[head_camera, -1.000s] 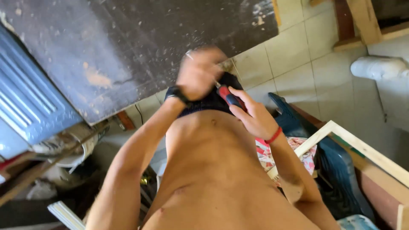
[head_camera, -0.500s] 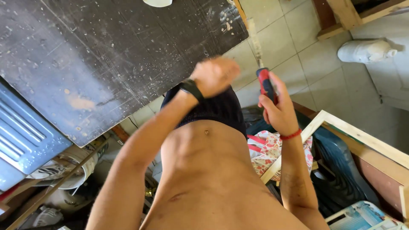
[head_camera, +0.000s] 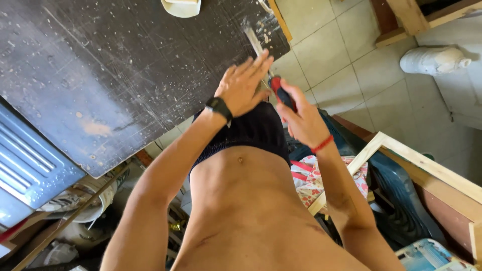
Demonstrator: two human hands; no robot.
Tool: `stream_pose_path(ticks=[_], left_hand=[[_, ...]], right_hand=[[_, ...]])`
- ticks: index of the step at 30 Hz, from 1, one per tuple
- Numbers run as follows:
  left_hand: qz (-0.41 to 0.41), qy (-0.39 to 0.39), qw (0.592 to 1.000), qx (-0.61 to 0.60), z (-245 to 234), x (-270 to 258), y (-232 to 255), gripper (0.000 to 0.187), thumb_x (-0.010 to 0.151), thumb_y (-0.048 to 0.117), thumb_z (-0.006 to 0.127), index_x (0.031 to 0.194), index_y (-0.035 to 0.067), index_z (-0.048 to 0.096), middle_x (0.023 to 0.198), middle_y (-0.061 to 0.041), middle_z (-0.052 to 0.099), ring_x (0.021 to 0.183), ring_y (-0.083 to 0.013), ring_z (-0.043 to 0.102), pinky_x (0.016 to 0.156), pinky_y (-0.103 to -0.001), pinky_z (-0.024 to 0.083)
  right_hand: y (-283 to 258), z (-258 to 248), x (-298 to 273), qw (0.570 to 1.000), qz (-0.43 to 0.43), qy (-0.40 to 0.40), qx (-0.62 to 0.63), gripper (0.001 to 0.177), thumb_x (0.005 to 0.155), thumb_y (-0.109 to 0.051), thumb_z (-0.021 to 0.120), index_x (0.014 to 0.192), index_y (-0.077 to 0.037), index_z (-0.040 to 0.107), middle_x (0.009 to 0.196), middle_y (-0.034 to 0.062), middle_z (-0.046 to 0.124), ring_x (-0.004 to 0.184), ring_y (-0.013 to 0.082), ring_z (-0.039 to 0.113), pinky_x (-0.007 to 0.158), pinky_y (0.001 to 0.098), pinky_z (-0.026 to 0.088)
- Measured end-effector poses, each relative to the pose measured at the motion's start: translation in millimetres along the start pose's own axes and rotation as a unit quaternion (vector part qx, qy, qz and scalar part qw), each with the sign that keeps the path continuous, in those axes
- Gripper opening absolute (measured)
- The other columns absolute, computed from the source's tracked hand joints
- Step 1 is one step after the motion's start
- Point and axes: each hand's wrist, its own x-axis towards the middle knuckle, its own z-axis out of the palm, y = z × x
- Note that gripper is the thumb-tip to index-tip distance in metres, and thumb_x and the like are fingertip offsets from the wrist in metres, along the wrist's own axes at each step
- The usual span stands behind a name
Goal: Scraping residue off a wooden surface with a chisel and then sanding it smooth with a sanding block.
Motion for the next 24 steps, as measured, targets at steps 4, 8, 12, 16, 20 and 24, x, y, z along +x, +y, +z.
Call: stream_pose_path(ticks=[4,8,12,16,20,24], left_hand=[[-0.034,-0.022,0.999,0.012,-8.2,-1.2,6.9,0.09,0.098,0.055,0.063,0.159,0.015,0.01,0.164,-0.001,0.004,0.148,-0.0374,0.027,0.111,-0.061,0.031],[-0.034,-0.076,0.996,-0.024,-13.3,-7.0,6.0,0.094,0.096,0.058,0.063,0.158,0.019,0.003,0.165,0.0,0.0,0.147,-0.0401,0.028,0.11,-0.063,0.031],[-0.015,-0.055,0.998,-0.007,-15.2,-8.1,9.1,0.098,0.094,0.055,0.069,0.158,0.014,0.008,0.164,-0.001,-0.001,0.145,-0.0372,0.034,0.108,-0.06,0.036],[-0.022,-0.078,0.997,0.009,-15.1,2.5,0.5,0.1,0.095,0.058,0.068,0.159,0.014,0.004,0.164,-0.001,-0.007,0.144,-0.0414,0.035,0.108,-0.061,0.034],[-0.042,-0.137,0.989,-0.019,-35.6,-4.8,17.0,0.107,0.091,0.06,0.069,0.156,0.013,-0.001,0.162,-0.009,-0.007,0.148,-0.0403,0.023,0.114,-0.064,0.021],[-0.02,-0.107,0.994,0.027,-28.0,0.0,4.4,0.109,0.09,0.064,0.07,0.157,0.009,0.004,0.162,-0.011,-0.006,0.14,-0.0346,0.04,0.107,-0.065,0.034]], right_hand=[[-23.0,-1.7,-0.7,0.998,0.056,-0.009,0.026,0.058,0.093,-0.026,0.046,0.15,-0.02,0.036,0.064,0.0052,0.05,0.041,0.0158,0.044,0.044,0.0272,0.041],[-19.6,-2.8,-4.0,0.999,0.044,-0.027,-0.007,0.055,0.096,-0.025,0.045,0.149,-0.019,0.035,0.066,0.0066,0.051,0.04,0.0178,0.046,0.044,0.0294,0.043],[-20.0,-2.7,-6.8,0.998,0.056,-0.02,-0.01,0.057,0.094,-0.029,0.045,0.149,-0.021,0.035,0.067,0.0057,0.053,0.043,0.0178,0.047,0.048,0.0294,0.044],[-12.2,3.5,5.4,0.999,0.039,-0.013,0.003,0.057,0.094,-0.035,0.043,0.149,-0.019,0.034,0.069,0.0043,0.052,0.043,0.0172,0.044,0.043,0.0295,0.042],[-18.5,1.4,-5.7,0.999,0.018,-0.031,0.007,0.053,0.097,-0.027,0.044,0.148,-0.015,0.033,0.065,0.0059,0.052,0.038,0.0171,0.048,0.04,0.0295,0.043],[-22.3,7.2,-0.9,0.999,0.036,-0.012,0.005,0.054,0.095,-0.032,0.043,0.146,-0.017,0.035,0.064,0.0037,0.052,0.038,0.0185,0.049,0.042,0.0312,0.043]])
